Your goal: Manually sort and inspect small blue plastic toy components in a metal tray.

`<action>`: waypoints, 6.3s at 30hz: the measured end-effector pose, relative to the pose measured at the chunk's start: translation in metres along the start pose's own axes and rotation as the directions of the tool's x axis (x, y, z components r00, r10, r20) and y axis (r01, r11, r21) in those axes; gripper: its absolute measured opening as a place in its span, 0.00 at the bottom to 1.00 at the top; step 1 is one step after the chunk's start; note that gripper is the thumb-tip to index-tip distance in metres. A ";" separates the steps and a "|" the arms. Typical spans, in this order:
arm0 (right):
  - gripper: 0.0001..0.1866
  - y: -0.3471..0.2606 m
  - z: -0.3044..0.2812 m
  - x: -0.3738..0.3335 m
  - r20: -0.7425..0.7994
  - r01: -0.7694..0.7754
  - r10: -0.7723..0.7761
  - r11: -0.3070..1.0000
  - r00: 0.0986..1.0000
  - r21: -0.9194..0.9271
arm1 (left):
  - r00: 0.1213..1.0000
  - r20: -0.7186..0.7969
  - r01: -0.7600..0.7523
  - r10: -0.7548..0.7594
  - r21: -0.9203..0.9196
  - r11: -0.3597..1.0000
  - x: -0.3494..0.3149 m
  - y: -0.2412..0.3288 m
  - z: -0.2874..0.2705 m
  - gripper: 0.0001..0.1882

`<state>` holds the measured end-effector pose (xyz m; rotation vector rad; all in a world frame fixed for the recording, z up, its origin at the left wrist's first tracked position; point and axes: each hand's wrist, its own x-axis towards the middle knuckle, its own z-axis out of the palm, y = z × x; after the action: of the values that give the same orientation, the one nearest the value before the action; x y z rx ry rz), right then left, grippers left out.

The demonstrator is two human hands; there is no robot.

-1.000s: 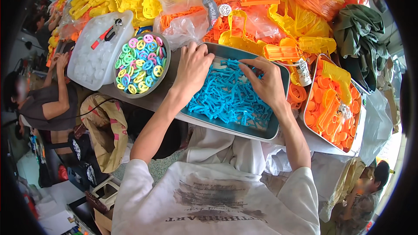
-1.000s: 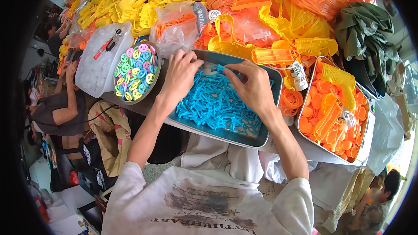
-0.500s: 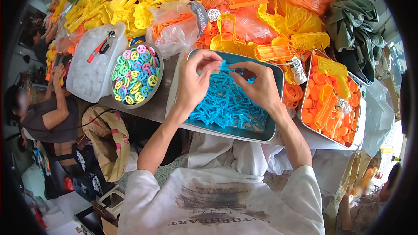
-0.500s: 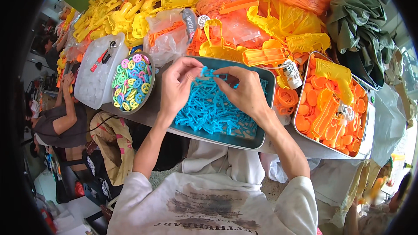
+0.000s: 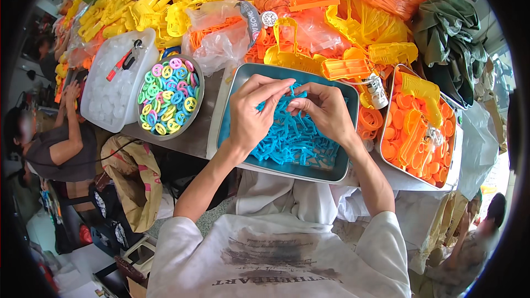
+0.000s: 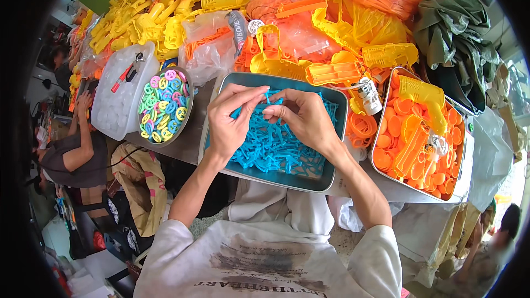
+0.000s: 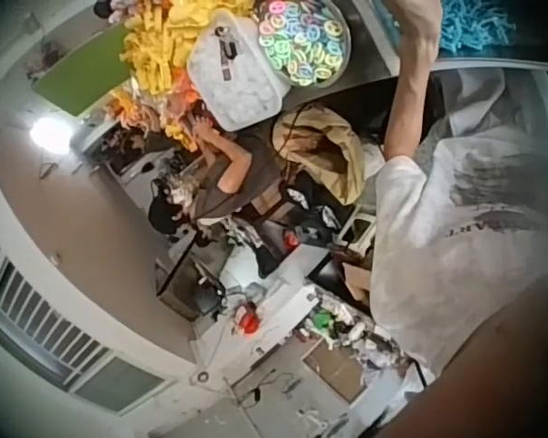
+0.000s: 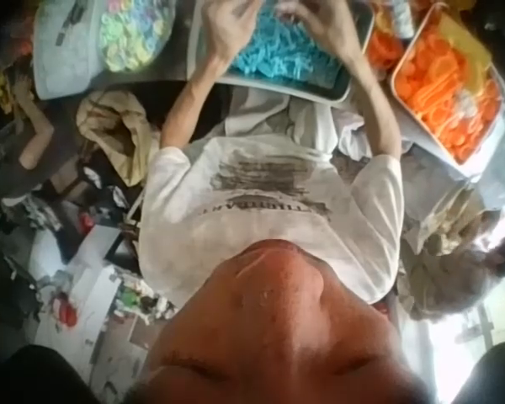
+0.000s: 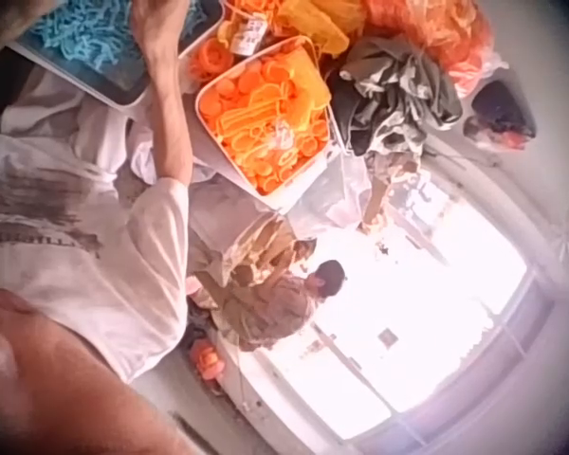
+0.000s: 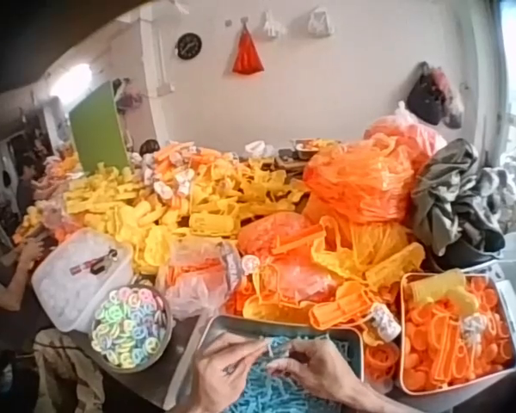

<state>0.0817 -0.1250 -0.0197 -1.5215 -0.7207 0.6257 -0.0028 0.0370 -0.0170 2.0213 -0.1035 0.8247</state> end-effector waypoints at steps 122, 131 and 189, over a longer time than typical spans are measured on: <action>0.08 -0.002 -0.004 -0.002 -0.078 0.454 -0.527 0.790 0.846 -0.412 | 0.937 0.251 0.313 -0.242 -0.297 0.902 -0.003 0.018 -0.008 0.25; 0.22 -0.011 0.002 -0.003 -0.186 0.390 -0.512 0.803 0.839 -0.451 | 0.977 0.210 -0.093 0.029 0.304 0.948 0.004 0.022 -0.012 0.25; 0.12 -0.003 0.000 0.001 -0.205 -0.020 0.009 0.998 0.979 -0.052 | 0.944 0.278 -0.122 -0.179 0.796 0.593 -0.012 -0.030 -0.042 0.06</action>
<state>0.0819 -0.1238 -0.0167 -1.6155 -0.5730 0.4549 -0.0219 0.0843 -0.0307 3.0310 0.1568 0.5182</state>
